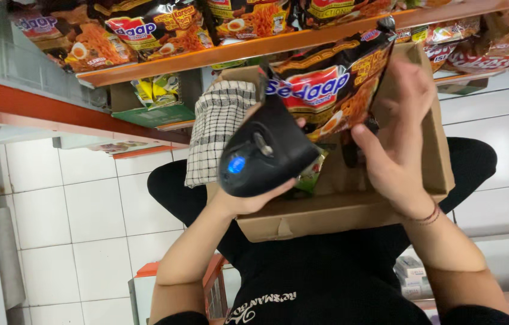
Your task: The person wipes noodle packets with a cloth and scans the packets using a handheld barcode scanner before placing them into a cardboard box.
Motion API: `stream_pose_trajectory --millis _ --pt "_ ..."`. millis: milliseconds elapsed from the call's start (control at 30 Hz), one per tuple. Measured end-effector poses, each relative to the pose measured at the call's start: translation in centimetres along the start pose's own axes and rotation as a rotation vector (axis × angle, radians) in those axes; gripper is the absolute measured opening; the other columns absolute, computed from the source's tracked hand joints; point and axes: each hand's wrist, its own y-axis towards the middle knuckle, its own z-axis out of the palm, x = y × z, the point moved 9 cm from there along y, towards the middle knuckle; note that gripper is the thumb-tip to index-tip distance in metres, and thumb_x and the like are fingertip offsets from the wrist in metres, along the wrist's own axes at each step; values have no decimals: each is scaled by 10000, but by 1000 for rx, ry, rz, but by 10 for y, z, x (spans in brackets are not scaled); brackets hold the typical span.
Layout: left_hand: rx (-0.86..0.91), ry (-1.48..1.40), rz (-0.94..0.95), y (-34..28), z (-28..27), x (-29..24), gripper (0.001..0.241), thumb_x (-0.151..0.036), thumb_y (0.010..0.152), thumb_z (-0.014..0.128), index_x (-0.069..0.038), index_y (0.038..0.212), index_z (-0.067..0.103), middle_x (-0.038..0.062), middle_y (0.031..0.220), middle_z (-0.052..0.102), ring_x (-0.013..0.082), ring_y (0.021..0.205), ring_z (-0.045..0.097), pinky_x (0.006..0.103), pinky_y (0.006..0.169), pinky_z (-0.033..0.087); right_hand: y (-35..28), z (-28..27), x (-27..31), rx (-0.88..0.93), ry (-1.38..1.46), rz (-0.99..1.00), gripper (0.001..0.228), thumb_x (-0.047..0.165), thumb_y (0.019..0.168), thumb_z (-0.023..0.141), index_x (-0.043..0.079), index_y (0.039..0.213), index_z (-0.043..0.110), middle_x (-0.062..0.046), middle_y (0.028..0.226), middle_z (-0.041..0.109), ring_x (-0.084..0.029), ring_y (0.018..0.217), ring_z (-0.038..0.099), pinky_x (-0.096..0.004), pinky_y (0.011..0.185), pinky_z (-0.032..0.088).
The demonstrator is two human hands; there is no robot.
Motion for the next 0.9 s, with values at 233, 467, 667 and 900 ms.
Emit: stream_pose_trajectory --millis 233,467,667,900 --pt "16 243 114 -2 -40 -42 812 -83 912 812 -75 1576 344 190 1583 429 273 1414 506 376 1233 392 52 26 -25 208 281 186 640 -132 984 713 -26 1545 423 -73 1446 597 -157 1369 565 -339 1235 454" --pt "-65 997 432 38 -68 -104 413 -188 841 886 -107 1219 743 181 1600 190 376 1501 371 468 1305 329 107 59 -44 211 215 -62 548 -190 1032 747 -2 1458 460 -81 1422 613 -167 1348 615 -325 1201 536" --pt "-78 1082 344 61 -99 -80 563 -135 731 867 -54 1275 743 217 1591 293 437 1476 374 523 1266 332 127 59 -46 84 -170 -323 545 -171 940 830 -49 1375 525 -103 1331 495 -214 1275 609 -341 1067 601" --pt "-28 909 268 76 -119 -55 549 -92 747 826 13 1271 700 261 1667 251 440 1514 444 499 1247 428 131 53 -68 -3 -273 -332 609 -51 1005 901 -28 1395 434 -107 1315 589 -193 1197 684 -296 1004 621"
